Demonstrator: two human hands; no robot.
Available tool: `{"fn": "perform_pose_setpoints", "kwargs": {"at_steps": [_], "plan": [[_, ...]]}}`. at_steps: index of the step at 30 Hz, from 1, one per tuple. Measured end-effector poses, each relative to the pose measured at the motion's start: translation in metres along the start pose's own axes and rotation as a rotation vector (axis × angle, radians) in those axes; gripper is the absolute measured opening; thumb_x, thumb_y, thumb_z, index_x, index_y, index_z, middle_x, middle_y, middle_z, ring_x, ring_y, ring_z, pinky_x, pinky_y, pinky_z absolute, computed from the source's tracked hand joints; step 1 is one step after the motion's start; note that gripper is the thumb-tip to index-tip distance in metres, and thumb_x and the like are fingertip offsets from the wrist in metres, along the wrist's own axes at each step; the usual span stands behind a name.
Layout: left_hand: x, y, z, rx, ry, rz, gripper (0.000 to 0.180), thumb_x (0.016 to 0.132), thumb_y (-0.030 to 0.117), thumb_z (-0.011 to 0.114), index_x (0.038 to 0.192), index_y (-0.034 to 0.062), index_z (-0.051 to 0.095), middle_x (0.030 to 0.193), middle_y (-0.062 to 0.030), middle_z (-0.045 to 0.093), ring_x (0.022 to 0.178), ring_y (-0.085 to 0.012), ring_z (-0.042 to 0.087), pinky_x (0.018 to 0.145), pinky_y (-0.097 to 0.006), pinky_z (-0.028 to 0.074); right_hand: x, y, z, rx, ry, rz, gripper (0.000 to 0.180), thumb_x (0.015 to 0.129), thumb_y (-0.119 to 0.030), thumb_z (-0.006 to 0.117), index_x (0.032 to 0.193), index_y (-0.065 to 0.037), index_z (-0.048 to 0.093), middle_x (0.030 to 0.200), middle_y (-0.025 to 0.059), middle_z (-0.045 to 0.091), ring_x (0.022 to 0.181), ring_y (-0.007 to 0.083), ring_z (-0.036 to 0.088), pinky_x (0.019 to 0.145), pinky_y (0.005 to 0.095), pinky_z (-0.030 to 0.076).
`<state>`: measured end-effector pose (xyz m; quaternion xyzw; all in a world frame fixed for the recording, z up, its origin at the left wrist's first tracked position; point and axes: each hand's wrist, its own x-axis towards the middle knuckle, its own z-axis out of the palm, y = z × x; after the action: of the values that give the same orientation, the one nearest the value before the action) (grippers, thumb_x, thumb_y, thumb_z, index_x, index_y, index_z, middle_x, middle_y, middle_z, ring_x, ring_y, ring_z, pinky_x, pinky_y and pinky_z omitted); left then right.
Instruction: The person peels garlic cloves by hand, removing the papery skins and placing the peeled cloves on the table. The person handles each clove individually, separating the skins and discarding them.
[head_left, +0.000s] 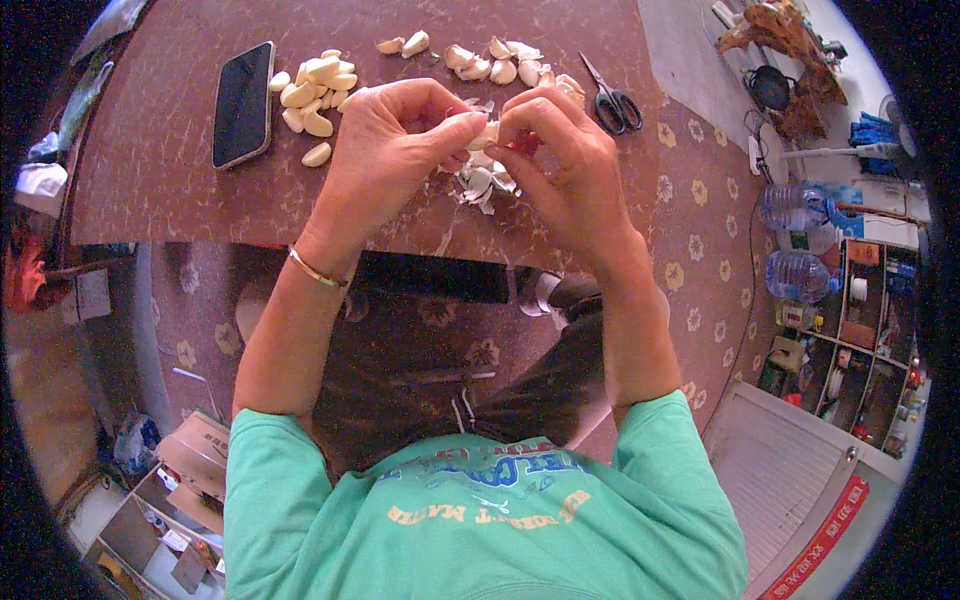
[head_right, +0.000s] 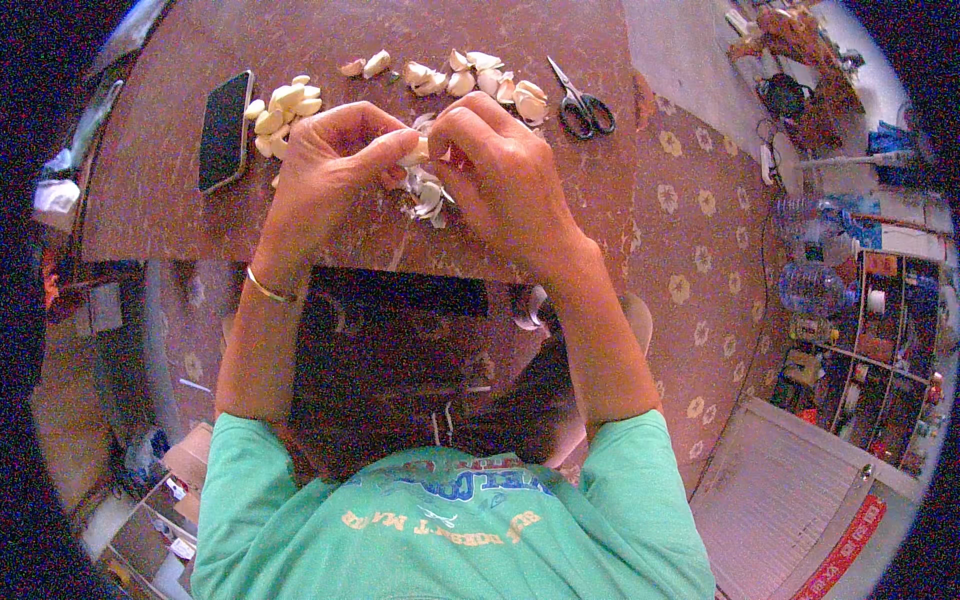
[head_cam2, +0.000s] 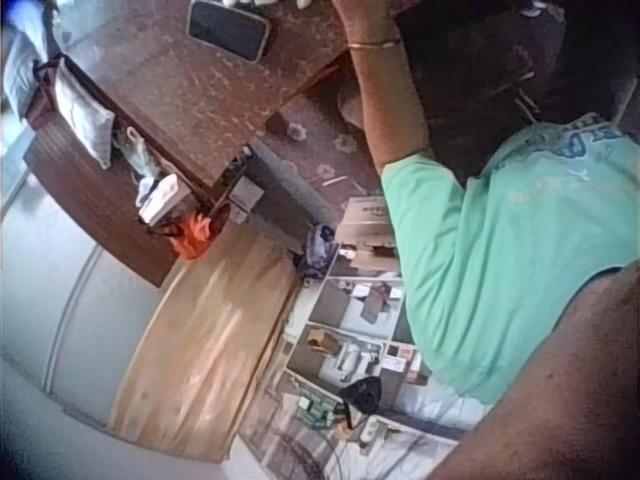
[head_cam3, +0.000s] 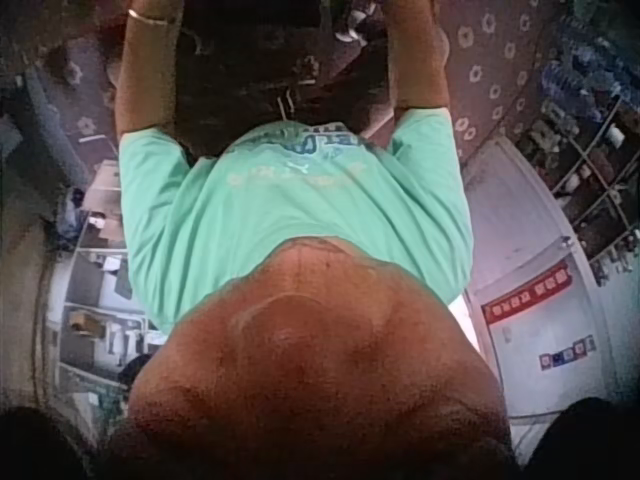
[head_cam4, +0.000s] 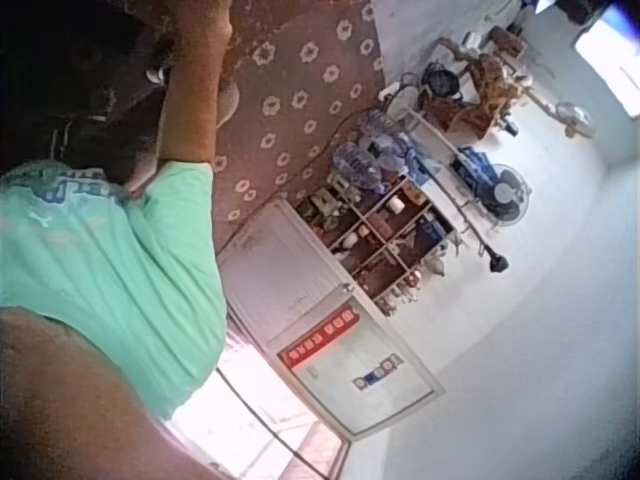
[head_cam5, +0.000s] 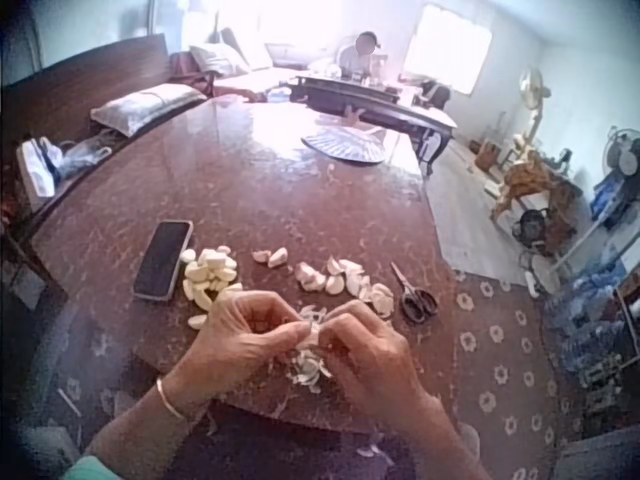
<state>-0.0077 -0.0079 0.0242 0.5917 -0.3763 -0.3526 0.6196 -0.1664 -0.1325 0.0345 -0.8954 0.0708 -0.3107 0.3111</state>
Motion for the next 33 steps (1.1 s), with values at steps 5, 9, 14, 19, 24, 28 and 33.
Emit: {"fn": "perform_pose_setpoints", "kwargs": {"at_steps": [5,9,14,19,24,28,33], "plan": [[-0.001,0.000,-0.001,0.047,-0.016,0.008,0.015,0.095,0.017,0.077,0.094,0.0022,0.075,0.085,-0.0011,0.074,0.074,-0.0059,0.067,0.066,-0.022,0.054,-0.001,-0.002,0.000,0.014,0.037,0.057,0.009,0.091,-0.004,0.068,0.096,-0.003,0.061,0.090,0.0141,0.061,0.081,0.0337,0.067,0.069,0.0418,0.054],[-0.002,-0.001,0.000,0.069,0.006,0.025,0.013,0.095,0.015,0.077,0.096,0.0022,0.074,0.086,-0.0012,0.075,0.076,-0.0059,0.067,0.067,-0.022,0.054,-0.001,-0.001,-0.003,-0.005,0.016,0.040,0.011,0.091,-0.005,0.069,0.097,-0.003,0.060,0.091,0.0147,0.061,0.082,0.0358,0.067,0.069,0.0425,0.053],[0.002,-0.009,0.010,0.007,0.181,0.106,0.015,0.094,0.013,0.077,0.093,-0.0016,0.075,0.082,-0.0040,0.075,0.074,-0.0069,0.069,0.065,-0.021,0.055,-0.002,-0.004,0.004,-0.034,-0.026,0.017,0.013,0.091,-0.009,0.069,0.094,-0.003,0.057,0.090,0.0161,0.060,0.083,0.0399,0.064,0.070,0.0448,0.052],[0.013,-0.020,-0.002,-0.345,0.204,0.062,0.017,0.098,0.014,0.074,0.100,-0.0021,0.071,0.092,-0.0079,0.076,0.078,-0.0133,0.074,0.071,-0.025,0.062,-0.003,-0.009,0.008,-0.028,-0.051,0.063,0.013,0.091,-0.009,0.069,0.093,-0.003,0.058,0.091,0.0157,0.061,0.082,0.0390,0.065,0.069,0.0447,0.052],[0.011,-0.018,-0.003,-0.461,0.053,-0.025,0.020,0.098,0.016,0.074,0.107,-0.0019,0.072,0.098,-0.0107,0.076,0.086,-0.0168,0.076,0.078,-0.027,0.064,-0.003,-0.003,0.000,-0.044,0.022,0.205,0.012,0.090,-0.008,0.074,0.094,-0.003,0.064,0.092,0.0130,0.065,0.074,0.0295,0.067,0.065,0.0400,0.053],[0.011,-0.023,-0.002,-0.435,-0.034,-0.027,0.020,0.100,0.017,0.072,0.109,-0.0002,0.072,0.102,-0.0089,0.076,0.091,-0.0173,0.075,0.081,-0.029,0.064,-0.002,-0.003,0.005,-0.005,0.207,0.156,0.014,0.087,-0.004,0.078,0.099,-0.003,0.071,0.096,0.0095,0.068,0.076,0.0196,0.069,0.068,0.0330,0.056],[0.009,-0.019,0.003,-0.393,-0.048,-0.044,0.020,0.101,0.018,0.071,0.110,0.0004,0.073,0.103,-0.0085,0.076,0.092,-0.0176,0.075,0.081,-0.029,0.064,-0.002,-0.007,0.008,-0.031,0.252,0.116,0.025,0.083,0.001,0.081,0.108,-0.004,0.077,0.101,0.0073,0.071,0.082,0.0136,0.070,0.074,0.0268,0.058]]}}
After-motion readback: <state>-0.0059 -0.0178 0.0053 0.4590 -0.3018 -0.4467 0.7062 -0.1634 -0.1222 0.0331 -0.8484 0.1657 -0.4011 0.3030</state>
